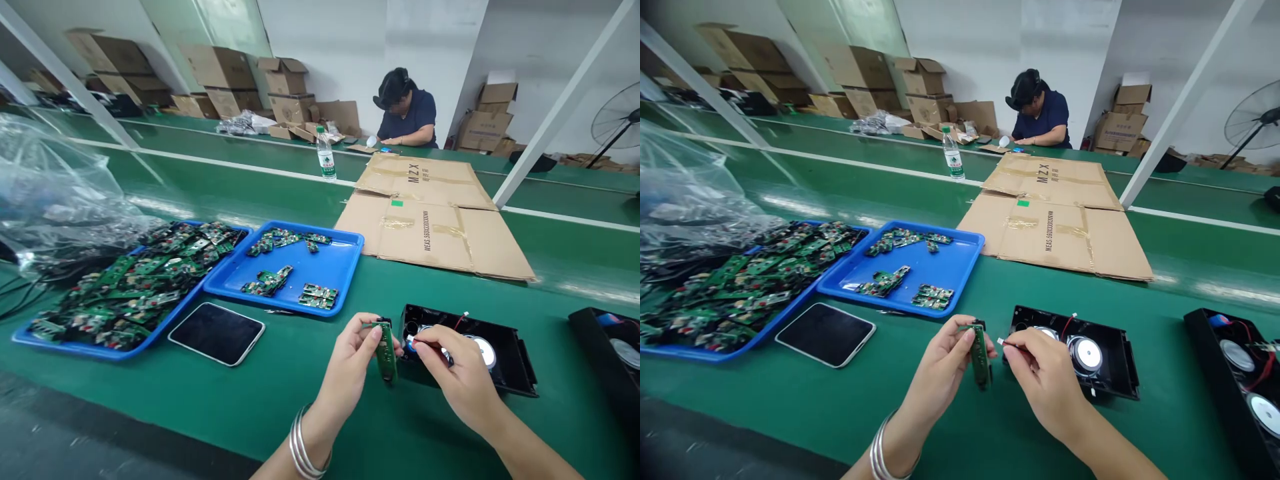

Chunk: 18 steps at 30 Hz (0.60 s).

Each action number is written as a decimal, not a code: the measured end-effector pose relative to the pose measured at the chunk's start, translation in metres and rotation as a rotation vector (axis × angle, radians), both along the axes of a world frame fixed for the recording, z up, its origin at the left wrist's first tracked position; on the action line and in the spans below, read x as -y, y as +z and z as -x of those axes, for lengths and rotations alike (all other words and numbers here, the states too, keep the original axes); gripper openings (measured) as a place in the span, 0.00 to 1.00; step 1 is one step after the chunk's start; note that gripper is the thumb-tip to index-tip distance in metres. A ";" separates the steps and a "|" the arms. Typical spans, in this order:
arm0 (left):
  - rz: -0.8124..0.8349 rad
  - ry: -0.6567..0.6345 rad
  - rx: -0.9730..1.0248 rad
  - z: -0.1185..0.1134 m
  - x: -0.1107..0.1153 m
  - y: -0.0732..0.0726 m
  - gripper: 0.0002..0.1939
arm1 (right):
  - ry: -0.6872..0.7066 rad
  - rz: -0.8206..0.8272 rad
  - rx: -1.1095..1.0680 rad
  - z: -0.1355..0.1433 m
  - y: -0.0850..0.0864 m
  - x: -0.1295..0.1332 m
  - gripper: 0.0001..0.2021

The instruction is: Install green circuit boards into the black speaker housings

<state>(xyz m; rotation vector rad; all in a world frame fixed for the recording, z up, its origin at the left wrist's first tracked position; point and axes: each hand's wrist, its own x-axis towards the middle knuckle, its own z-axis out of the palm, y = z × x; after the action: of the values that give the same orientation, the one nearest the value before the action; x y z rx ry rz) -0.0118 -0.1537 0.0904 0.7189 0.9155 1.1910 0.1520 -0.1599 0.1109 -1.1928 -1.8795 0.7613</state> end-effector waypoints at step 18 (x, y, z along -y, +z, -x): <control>0.181 0.146 0.351 -0.014 0.001 0.006 0.07 | 0.190 -0.291 0.248 0.006 -0.013 0.005 0.07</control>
<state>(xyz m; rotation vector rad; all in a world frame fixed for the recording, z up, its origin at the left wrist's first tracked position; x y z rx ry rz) 0.0022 -0.1549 0.0961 0.2877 0.7765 1.2938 0.1455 -0.1652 0.0984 -0.9677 -2.2442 0.4299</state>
